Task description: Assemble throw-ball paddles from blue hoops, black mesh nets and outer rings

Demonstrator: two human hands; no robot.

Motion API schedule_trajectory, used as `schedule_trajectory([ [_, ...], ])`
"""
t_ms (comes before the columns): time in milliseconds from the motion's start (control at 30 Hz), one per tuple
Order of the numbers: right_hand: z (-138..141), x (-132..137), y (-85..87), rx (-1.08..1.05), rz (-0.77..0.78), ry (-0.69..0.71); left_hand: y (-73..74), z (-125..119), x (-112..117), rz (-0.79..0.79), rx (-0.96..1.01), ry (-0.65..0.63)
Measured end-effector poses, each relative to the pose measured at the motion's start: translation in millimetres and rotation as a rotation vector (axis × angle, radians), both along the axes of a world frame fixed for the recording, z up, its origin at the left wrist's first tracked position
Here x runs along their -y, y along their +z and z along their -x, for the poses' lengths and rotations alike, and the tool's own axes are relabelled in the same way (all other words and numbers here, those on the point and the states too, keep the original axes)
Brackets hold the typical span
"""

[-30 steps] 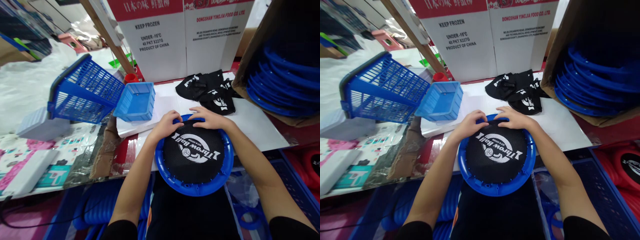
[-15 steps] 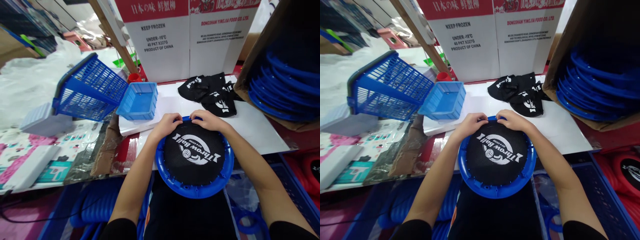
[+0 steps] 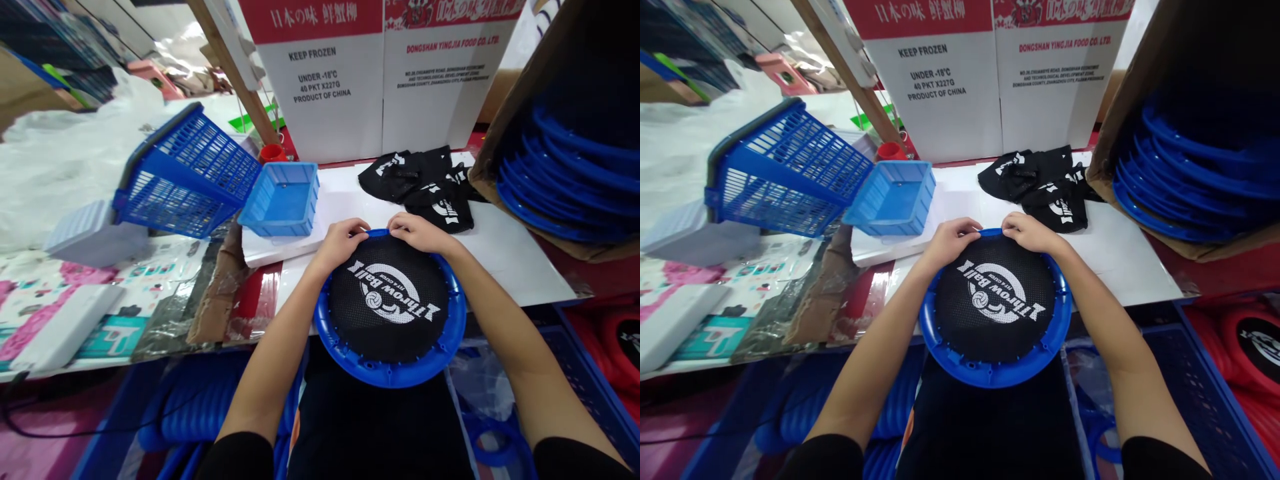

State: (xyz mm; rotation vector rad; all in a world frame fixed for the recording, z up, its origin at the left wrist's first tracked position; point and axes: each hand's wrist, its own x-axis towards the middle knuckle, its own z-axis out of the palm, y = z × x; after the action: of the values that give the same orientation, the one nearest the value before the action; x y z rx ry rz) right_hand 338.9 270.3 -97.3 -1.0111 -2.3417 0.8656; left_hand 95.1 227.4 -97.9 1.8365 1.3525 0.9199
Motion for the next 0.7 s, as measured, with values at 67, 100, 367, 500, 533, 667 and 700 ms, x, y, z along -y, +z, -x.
schedule_trajectory([
  [67, 1.1, -0.7, -1.2, 0.019, -0.025, -0.001, -1.2, -1.7, 0.7, -0.011, 0.006, 0.022],
  [100, 1.9, -0.4, -1.9, 0.028, -0.038, -0.004, -1.4, -2.4, 1.1, -0.019, 0.005, 0.030],
  [367, 5.5, 2.2, -5.8, 0.072, -0.120, -0.020, -0.1, -7.9, 0.9, -0.047, -0.019, 0.077],
  [500, 5.2, 0.6, -6.2, 0.099, -0.119, -0.011, -0.7, -7.1, -2.0, -0.005, -0.025, 0.096],
  [533, 5.2, 0.6, -6.0, 0.102, -0.122, -0.012, -0.8, -6.6, -2.7, 0.011, -0.024, 0.093],
  [667, 6.0, 1.7, -3.7, 0.114, -0.154, -0.030, -1.4, -5.3, -3.8, 0.031, 0.001, 0.085],
  [700, 6.7, 1.8, -2.8, 0.113, -0.161, -0.034, -1.6, -5.1, -4.0, 0.032, 0.011, 0.087],
])
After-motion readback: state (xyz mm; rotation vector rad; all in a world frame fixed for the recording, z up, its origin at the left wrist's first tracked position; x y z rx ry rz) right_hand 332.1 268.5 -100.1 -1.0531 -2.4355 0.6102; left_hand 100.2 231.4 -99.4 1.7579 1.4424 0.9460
